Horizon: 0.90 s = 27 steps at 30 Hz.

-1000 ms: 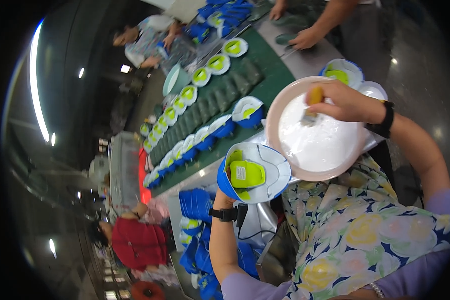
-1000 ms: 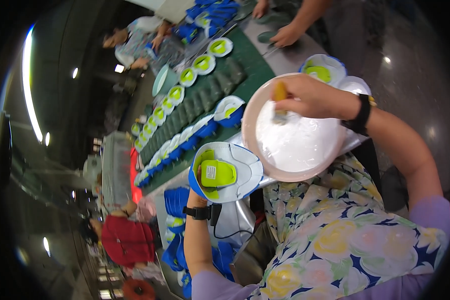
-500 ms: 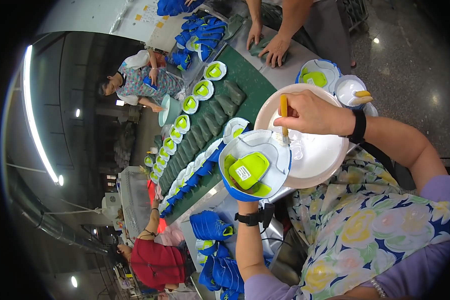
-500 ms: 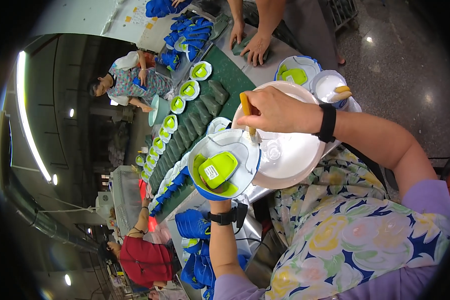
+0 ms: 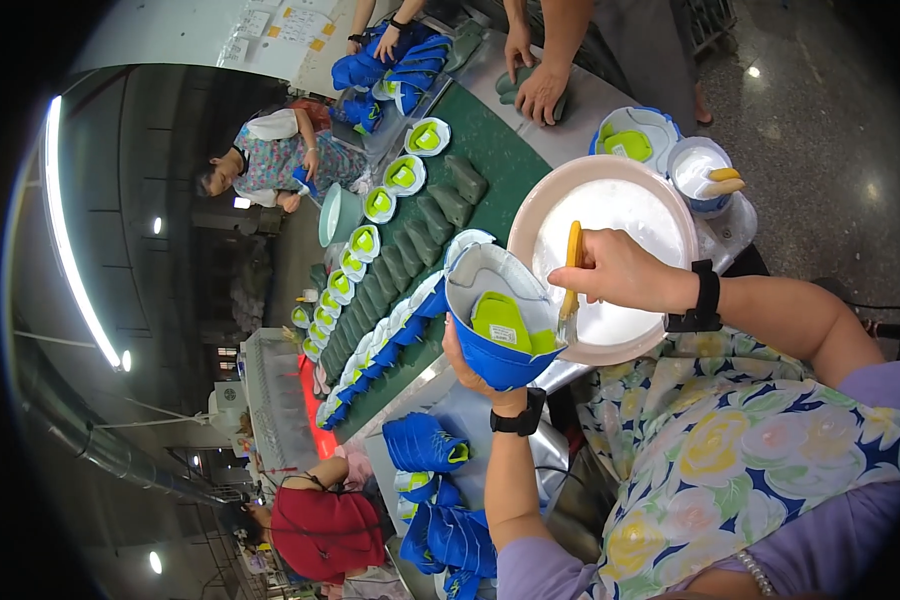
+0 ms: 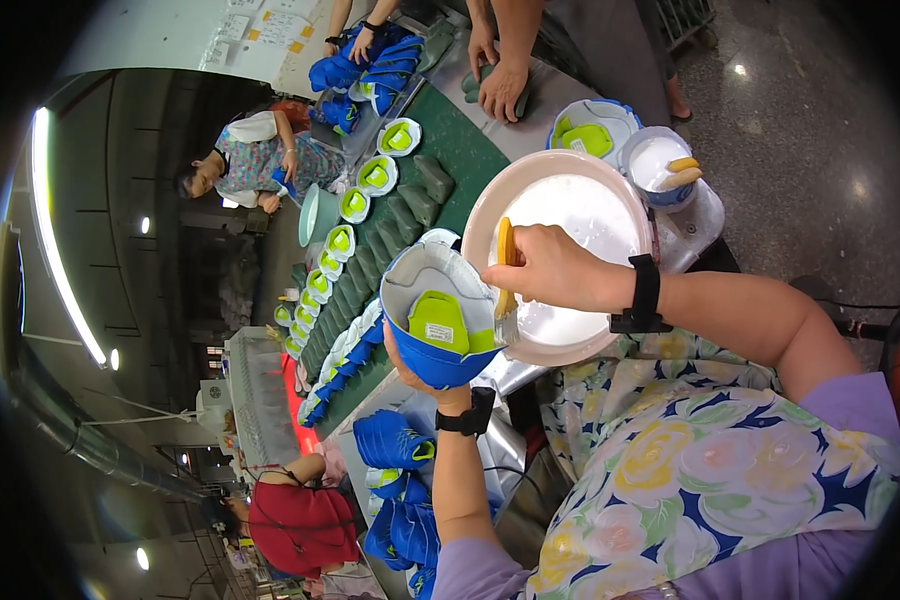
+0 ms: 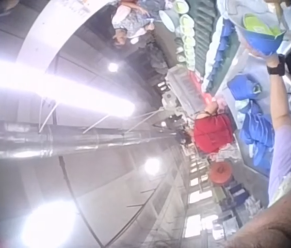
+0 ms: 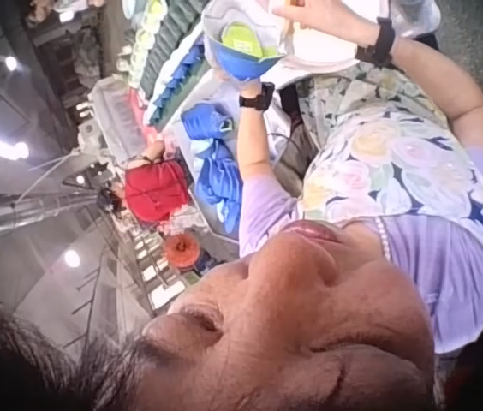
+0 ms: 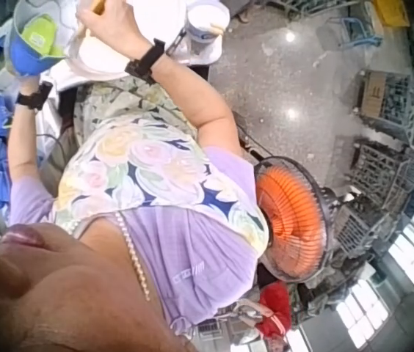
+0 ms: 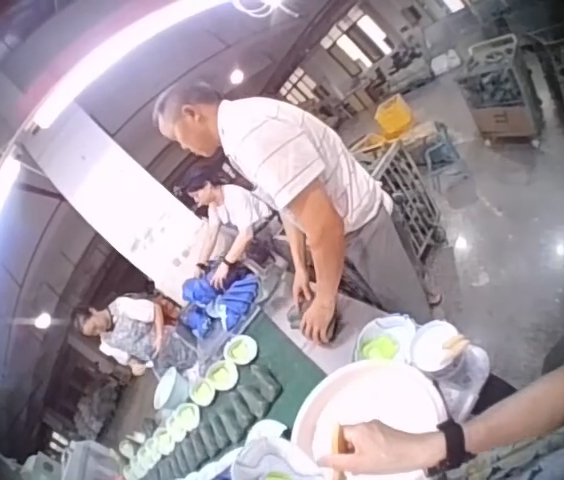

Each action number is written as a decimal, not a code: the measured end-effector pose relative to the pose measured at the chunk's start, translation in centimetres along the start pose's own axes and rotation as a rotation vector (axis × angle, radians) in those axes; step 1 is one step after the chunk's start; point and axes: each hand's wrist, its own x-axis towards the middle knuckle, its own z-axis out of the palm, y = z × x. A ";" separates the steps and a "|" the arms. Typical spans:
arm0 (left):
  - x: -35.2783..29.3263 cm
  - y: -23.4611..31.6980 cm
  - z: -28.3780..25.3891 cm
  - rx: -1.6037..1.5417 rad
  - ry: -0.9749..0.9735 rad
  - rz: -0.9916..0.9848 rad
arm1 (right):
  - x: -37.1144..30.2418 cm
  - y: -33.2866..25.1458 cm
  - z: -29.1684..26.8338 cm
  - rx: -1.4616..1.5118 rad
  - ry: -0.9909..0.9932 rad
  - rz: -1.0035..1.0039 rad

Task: The recorder is applying a white adhesive/glue to the underside or edges of blue and green shoe insoles or liners using a brush, and then placing them onto a conveyor belt.

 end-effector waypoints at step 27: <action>-3.1 -1.1 -0.2 -0.751 -0.354 -1.029 | 2.2 -1.7 -2.8 -0.324 -0.148 -0.665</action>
